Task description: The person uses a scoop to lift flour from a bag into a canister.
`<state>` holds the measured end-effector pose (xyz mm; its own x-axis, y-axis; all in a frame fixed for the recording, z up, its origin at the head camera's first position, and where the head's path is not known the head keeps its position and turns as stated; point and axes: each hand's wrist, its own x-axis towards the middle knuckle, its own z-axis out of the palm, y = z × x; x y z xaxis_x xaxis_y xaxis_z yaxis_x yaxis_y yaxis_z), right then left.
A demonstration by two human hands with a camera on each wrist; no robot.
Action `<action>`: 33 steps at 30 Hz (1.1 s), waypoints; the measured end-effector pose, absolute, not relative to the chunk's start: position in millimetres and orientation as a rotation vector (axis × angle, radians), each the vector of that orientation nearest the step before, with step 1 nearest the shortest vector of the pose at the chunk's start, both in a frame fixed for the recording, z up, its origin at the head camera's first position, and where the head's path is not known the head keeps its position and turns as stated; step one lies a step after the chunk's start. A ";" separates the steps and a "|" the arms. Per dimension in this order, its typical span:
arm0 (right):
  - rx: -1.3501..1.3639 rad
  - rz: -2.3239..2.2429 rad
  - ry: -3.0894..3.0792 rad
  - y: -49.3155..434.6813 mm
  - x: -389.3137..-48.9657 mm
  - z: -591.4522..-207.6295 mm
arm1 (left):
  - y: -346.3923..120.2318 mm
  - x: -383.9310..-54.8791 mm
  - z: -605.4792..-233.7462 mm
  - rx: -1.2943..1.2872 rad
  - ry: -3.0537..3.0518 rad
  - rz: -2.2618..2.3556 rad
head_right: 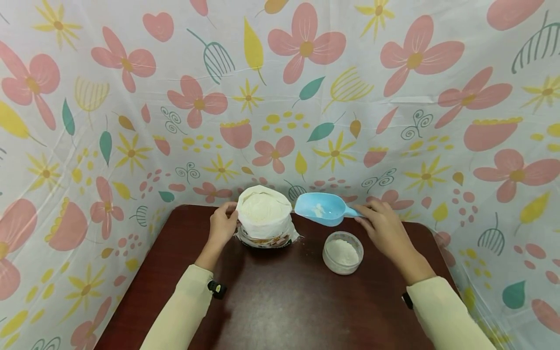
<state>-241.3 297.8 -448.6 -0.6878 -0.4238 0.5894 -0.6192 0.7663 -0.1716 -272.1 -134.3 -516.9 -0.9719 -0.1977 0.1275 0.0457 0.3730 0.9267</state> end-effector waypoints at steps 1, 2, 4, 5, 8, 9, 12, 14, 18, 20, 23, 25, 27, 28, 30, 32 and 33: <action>0.798 0.481 -2.425 294.9 -244.3 -444.7 | -134.4 -272.1 -516.9 0.134 -2.414 -1.641; 0.814 0.470 -2.425 291.5 -246.8 -440.3 | -134.6 -272.0 -516.9 0.134 -2.414 -1.639; 0.844 0.454 -2.423 286.0 -252.3 -433.2 | -134.7 -271.8 -516.7 0.131 -2.412 -1.636; 0.852 0.444 -2.424 283.3 -254.7 -429.8 | -134.7 -271.4 -516.5 0.130 -2.413 -1.636; 0.876 0.423 -2.427 275.3 -260.5 -420.8 | -135.1 -270.4 -515.8 0.129 -2.415 -1.634; 0.880 0.419 -2.428 272.8 -262.0 -418.2 | -135.1 -270.3 -515.7 0.126 -2.414 -1.635; 0.899 0.409 -2.432 265.6 -266.7 -410.7 | -135.4 -270.6 -515.6 0.119 -2.408 -1.639; 0.909 0.397 -2.436 260.7 -270.1 -406.7 | -135.3 -270.8 -515.5 0.114 -2.405 -1.644; 0.945 0.347 -2.435 249.8 -278.7 -400.8 | -135.2 -270.9 -514.7 0.113 -2.405 -1.639; 0.974 0.313 -2.427 244.9 -283.4 -399.5 | -135.1 -270.8 -514.2 0.116 -2.407 -1.632; 1.023 0.259 -2.405 238.5 -289.6 -398.8 | -135.1 -271.0 -514.5 0.123 -2.413 -1.627; 1.052 0.235 -2.395 234.5 -292.9 -397.5 | -135.0 -271.0 -514.9 0.129 -2.419 -1.628; 1.077 0.208 -2.392 230.0 -296.1 -394.9 | -134.8 -271.1 -515.1 0.132 -2.420 -1.629; 1.085 0.188 -2.396 227.5 -297.6 -393.1 | -134.7 -271.0 -515.1 0.132 -2.420 -1.626; 1.101 0.146 -2.405 222.3 -300.9 -388.6 | -134.5 -271.0 -514.9 0.131 -2.415 -1.622; 1.118 0.084 -2.416 216.9 -303.5 -383.3 | -134.3 -270.9 -514.5 0.128 -2.412 -1.613; 1.124 0.053 -2.420 214.5 -304.7 -380.8 | -134.3 -270.8 -514.4 0.127 -2.413 -1.608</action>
<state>-304.7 214.5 -380.8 -0.5547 -0.7129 0.4290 -0.7312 0.6637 0.1576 -270.8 -134.3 -514.4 -0.9679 -0.2027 0.1486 0.0591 0.3910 0.9185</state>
